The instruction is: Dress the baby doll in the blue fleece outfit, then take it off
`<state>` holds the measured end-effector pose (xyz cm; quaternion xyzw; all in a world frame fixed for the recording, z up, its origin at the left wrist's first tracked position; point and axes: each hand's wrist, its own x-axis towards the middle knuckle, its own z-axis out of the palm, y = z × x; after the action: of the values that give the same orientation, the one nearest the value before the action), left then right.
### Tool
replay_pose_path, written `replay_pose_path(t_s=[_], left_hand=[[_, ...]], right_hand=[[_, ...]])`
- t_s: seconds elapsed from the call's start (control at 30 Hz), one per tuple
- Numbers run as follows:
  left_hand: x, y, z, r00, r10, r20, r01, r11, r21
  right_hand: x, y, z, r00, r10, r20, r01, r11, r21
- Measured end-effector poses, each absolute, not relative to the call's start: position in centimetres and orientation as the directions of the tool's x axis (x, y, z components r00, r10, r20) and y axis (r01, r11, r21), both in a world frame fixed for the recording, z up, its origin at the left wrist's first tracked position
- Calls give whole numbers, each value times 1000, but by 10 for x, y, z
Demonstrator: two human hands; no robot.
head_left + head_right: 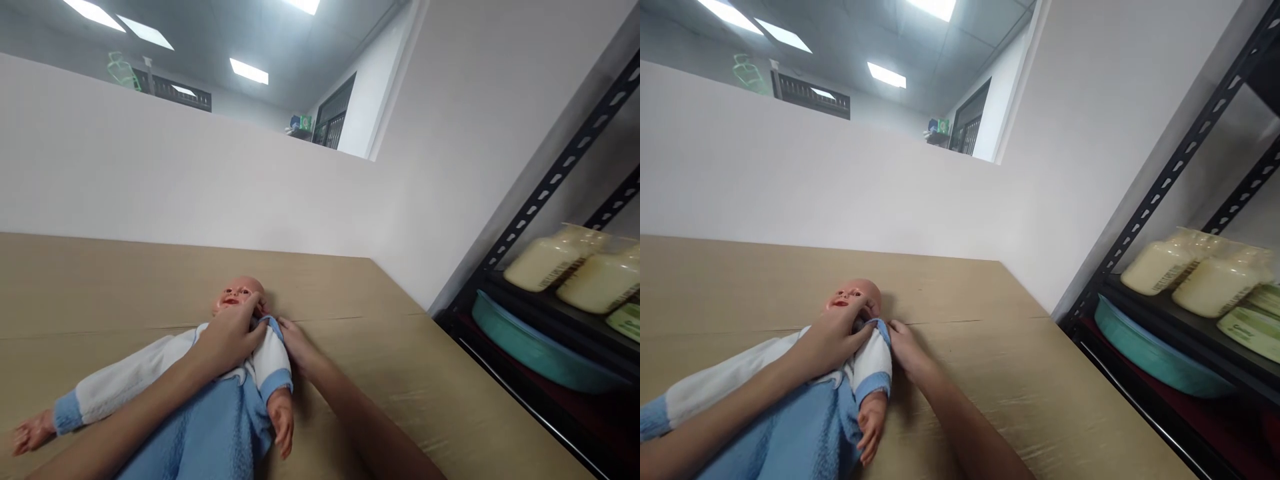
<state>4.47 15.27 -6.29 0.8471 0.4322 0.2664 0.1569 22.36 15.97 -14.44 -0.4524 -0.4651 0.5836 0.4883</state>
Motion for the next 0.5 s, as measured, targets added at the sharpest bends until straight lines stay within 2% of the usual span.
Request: replay_pose_path(t_s=[0.17, 0.23, 0.33, 0.4, 0.5], left_hand=[[47, 148, -59, 488, 820, 301, 649, -571, 503], [47, 147, -58, 481, 824, 298, 655, -564, 503], [47, 146, -58, 460, 835, 302, 676, -550, 490], [47, 144, -58, 459, 835, 304, 688, -550, 474], [48, 143, -59, 459, 834, 306, 708, -551, 442]], right_hand=[[245, 110, -114, -106, 993, -53, 2, -53, -999], [253, 81, -101, -147, 989, -23, 207, 8, -978], [257, 46, -85, -175, 984, 26, 549, 119, -828], [256, 34, -77, -145, 987, 62, 651, 143, -745], [254, 28, -65, -141, 980, 142, 720, 200, -665]])
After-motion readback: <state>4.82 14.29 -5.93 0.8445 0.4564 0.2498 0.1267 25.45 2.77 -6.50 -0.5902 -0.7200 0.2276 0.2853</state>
